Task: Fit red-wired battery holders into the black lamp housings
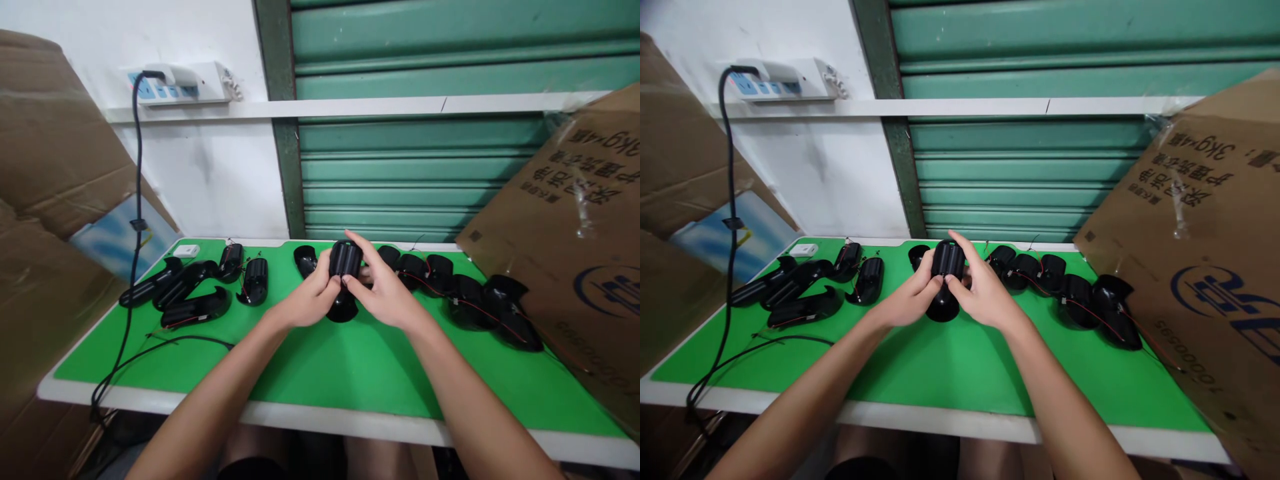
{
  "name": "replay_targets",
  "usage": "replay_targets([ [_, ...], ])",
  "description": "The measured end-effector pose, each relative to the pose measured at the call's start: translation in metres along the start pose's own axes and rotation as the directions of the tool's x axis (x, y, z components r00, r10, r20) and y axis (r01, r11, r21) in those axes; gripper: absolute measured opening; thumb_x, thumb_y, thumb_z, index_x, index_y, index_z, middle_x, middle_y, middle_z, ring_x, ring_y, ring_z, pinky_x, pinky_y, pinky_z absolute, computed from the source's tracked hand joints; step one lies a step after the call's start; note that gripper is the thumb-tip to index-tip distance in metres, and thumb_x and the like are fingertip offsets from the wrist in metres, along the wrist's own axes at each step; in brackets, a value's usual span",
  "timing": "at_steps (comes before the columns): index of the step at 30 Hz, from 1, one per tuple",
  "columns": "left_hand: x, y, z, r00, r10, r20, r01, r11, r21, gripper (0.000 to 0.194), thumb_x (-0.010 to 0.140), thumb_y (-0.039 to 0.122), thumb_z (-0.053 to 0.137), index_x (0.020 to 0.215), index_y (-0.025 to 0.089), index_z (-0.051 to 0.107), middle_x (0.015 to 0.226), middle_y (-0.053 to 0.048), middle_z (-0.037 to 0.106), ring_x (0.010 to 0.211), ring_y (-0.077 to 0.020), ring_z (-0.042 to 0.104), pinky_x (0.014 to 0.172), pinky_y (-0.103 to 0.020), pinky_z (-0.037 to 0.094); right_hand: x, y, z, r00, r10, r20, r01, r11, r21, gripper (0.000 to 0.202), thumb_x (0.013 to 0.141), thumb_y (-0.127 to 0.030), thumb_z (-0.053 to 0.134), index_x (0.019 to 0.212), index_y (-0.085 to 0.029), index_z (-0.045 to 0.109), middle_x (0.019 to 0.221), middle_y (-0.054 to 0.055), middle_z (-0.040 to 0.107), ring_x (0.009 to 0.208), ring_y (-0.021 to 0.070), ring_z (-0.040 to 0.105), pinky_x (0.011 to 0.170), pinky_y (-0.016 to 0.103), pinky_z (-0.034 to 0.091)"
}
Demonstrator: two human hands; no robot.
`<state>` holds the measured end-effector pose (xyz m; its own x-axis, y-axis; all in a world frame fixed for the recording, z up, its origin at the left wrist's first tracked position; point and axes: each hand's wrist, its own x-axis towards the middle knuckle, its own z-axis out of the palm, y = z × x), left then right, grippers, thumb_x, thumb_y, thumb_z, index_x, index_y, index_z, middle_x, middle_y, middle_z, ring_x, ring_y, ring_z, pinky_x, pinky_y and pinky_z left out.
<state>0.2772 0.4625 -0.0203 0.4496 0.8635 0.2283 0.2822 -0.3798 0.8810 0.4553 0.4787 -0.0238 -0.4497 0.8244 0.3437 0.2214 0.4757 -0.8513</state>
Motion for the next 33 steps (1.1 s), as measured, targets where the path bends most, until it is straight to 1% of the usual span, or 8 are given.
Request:
replay_targets([
  [6, 0.001, -0.004, 0.001, 1.0, 0.022, -0.005, -0.021, 0.999, 0.048, 0.054, 0.1, 0.027, 0.03, 0.149, 0.007, 0.022, 0.144, -0.02, 0.045, 0.133, -0.0234, 0.048, 0.118, -0.039, 0.038, 0.0, 0.002, 0.008, 0.997, -0.006, -0.08, 0.001, 0.997, -0.071, 0.073, 0.091, -0.027, 0.053, 0.159, -0.021, 0.026, 0.135, 0.012, 0.058, 0.104, 0.0161, 0.067, 0.088, 0.03, 0.06],
  [12, 0.0, -0.003, 0.005, 0.998, 0.05, -0.025, -0.048, 0.997, 0.058, 0.057, 0.097, 0.025, 0.032, 0.149, 0.003, 0.021, 0.148, -0.022, 0.042, 0.138, -0.024, 0.044, 0.12, -0.037, 0.035, 0.001, 0.006, 0.015, 0.992, 0.049, -0.119, -0.051, 0.998, -0.02, 0.075, 0.087, -0.024, 0.055, 0.157, -0.025, 0.027, 0.142, 0.011, 0.052, 0.106, 0.0166, 0.065, 0.091, 0.031, 0.058],
  [16, 0.002, -0.003, 0.002, 0.999, -0.037, -0.022, 0.035, 0.996, -0.084, 0.056, 0.093, 0.025, 0.037, 0.147, 0.011, 0.029, 0.15, -0.016, 0.043, 0.138, -0.0236, 0.045, 0.121, -0.038, 0.034, 0.002, 0.005, 0.012, 0.993, 0.094, -0.071, -0.088, 0.993, 0.079, 0.077, 0.087, -0.026, 0.055, 0.158, -0.027, 0.025, 0.137, 0.011, 0.055, 0.088, 0.0122, 0.066, 0.082, 0.03, 0.058],
  [21, 0.007, -0.014, -0.012, 0.983, -0.126, -0.131, 0.091, 0.965, -0.244, 0.054, 0.093, 0.04, 0.045, 0.141, 0.017, 0.037, 0.144, -0.012, 0.051, 0.14, -0.0274, 0.046, 0.122, -0.043, 0.032, 0.006, 0.006, -0.001, 0.992, 0.12, -0.039, -0.111, 0.975, 0.192, 0.082, 0.087, -0.032, 0.058, 0.159, -0.031, 0.02, 0.152, 0.013, 0.044, 0.101, 0.0135, 0.068, 0.085, 0.029, 0.057],
  [23, 0.008, -0.018, -0.02, 0.975, -0.167, -0.144, 0.113, 0.939, -0.324, 0.062, 0.092, 0.04, 0.051, 0.146, 0.018, 0.03, 0.138, -0.014, 0.057, 0.132, -0.028, 0.054, 0.117, -0.046, 0.039, 0.008, 0.009, -0.005, 0.979, 0.097, -0.178, -0.073, 0.987, 0.14, 0.065, 0.087, -0.037, 0.057, 0.149, -0.027, 0.039, 0.142, 0.011, 0.054, 0.101, 0.0137, 0.067, 0.081, 0.027, 0.056],
  [26, 0.01, -0.021, -0.03, 0.956, -0.205, -0.211, 0.097, 0.898, -0.43, 0.071, 0.089, 0.037, 0.06, 0.149, 0.021, 0.027, 0.13, -0.013, 0.064, 0.12, -0.0259, 0.064, 0.109, -0.044, 0.048, 0.01, 0.013, -0.008, 0.927, 0.024, -0.375, -0.026, 1.0, 0.0, 0.029, 0.089, -0.038, 0.049, 0.097, -0.016, 0.065, 0.094, 0.005, 0.067, 0.078, 0.0103, 0.063, 0.067, 0.021, 0.047],
  [29, 0.015, -0.021, -0.038, 0.893, -0.255, -0.371, 0.027, 0.853, -0.521, 0.067, 0.083, 0.033, 0.066, 0.143, 0.022, 0.037, 0.118, -0.01, 0.07, 0.107, -0.0234, 0.069, 0.101, -0.041, 0.053, 0.008, 0.013, -0.013, 0.877, -0.064, -0.477, -0.027, 0.983, -0.182, 0.03, 0.085, -0.033, 0.046, 0.061, -0.015, 0.05, 0.057, -0.001, 0.046, 0.056, 0.006, 0.043, 0.057, 0.02, 0.033],
  [33, 0.019, -0.027, -0.048, 0.788, -0.387, -0.479, 0.054, 0.818, -0.573, 0.05, 0.079, 0.036, 0.065, 0.125, 0.019, 0.055, 0.097, -0.005, 0.074, 0.087, -0.0182, 0.069, 0.085, -0.031, 0.053, 0.005, 0.009, -0.027, 0.781, -0.103, -0.616, -0.122, 0.942, -0.313, 0.043, 0.078, -0.037, 0.056, 0.053, -0.017, 0.028, 0.051, -0.005, 0.023, 0.052, 0.0035, 0.023, 0.055, 0.021, 0.023],
])
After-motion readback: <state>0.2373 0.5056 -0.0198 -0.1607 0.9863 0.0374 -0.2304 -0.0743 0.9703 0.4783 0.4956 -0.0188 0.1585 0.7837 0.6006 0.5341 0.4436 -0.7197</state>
